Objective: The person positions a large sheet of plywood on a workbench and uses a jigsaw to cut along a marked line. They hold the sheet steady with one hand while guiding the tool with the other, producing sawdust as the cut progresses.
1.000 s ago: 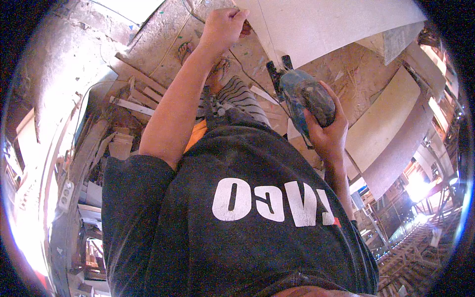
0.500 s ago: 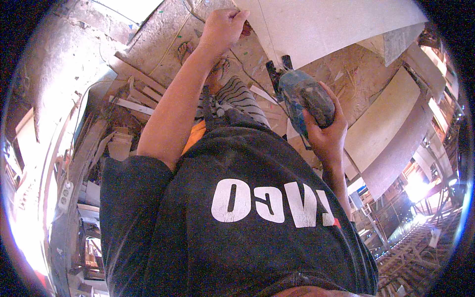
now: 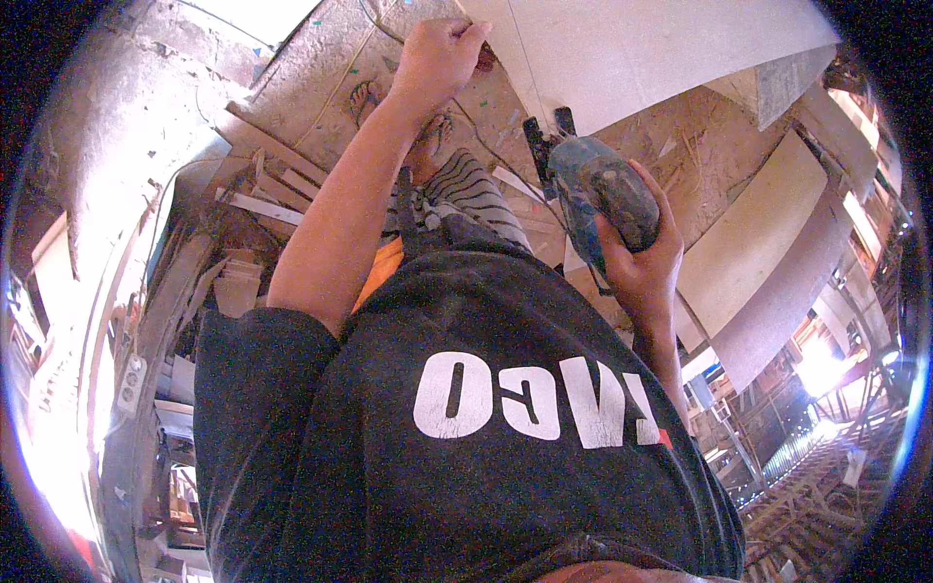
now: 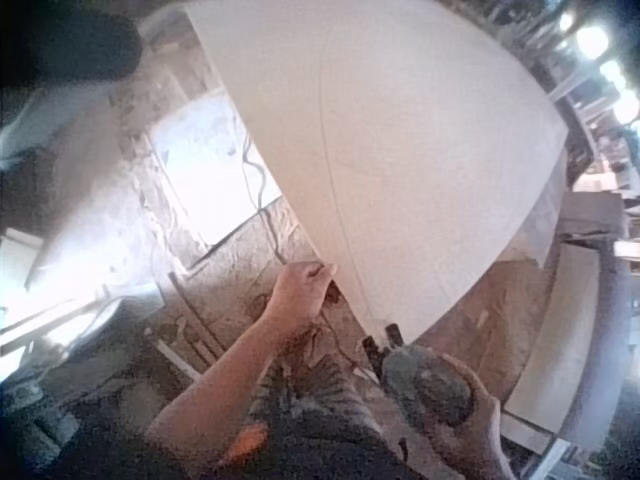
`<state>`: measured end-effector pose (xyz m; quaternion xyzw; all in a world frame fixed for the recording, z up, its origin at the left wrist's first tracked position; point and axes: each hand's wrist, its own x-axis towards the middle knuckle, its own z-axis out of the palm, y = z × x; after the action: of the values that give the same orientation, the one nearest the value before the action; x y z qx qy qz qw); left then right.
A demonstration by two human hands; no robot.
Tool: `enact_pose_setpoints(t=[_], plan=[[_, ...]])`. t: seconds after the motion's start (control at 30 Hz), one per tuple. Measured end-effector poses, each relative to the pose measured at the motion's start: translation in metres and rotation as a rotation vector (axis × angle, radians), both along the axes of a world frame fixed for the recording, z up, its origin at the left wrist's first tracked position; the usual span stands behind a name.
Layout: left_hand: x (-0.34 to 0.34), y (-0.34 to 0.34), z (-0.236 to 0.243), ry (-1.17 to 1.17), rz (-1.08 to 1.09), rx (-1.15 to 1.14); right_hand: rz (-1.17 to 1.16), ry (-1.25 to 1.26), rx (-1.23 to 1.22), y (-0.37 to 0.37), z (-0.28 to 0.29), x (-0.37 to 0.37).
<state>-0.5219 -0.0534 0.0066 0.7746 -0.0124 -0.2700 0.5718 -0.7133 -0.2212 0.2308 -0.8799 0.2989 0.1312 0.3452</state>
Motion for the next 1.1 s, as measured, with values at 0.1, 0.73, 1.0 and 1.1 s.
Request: enact_pose_setpoints(t=[0.1,0.73,1.0,1.1], plan=[[-0.001,-0.001,-0.002,-0.015,0.011,-0.004,-0.012,0.003,0.013,0.003,0.002,0.003],[-0.004,0.001,0.004,0.016,0.035,-0.120,-0.043,0.024,0.036,0.006,0.004,0.009],[-0.001,0.004,-0.001,-0.035,-0.032,-0.018,-0.035,0.030,0.019,0.006,0.004,0.011],[-0.001,0.004,0.002,-0.015,-0.026,-0.039,-0.062,0.036,0.034,0.008,0.004,0.013]])
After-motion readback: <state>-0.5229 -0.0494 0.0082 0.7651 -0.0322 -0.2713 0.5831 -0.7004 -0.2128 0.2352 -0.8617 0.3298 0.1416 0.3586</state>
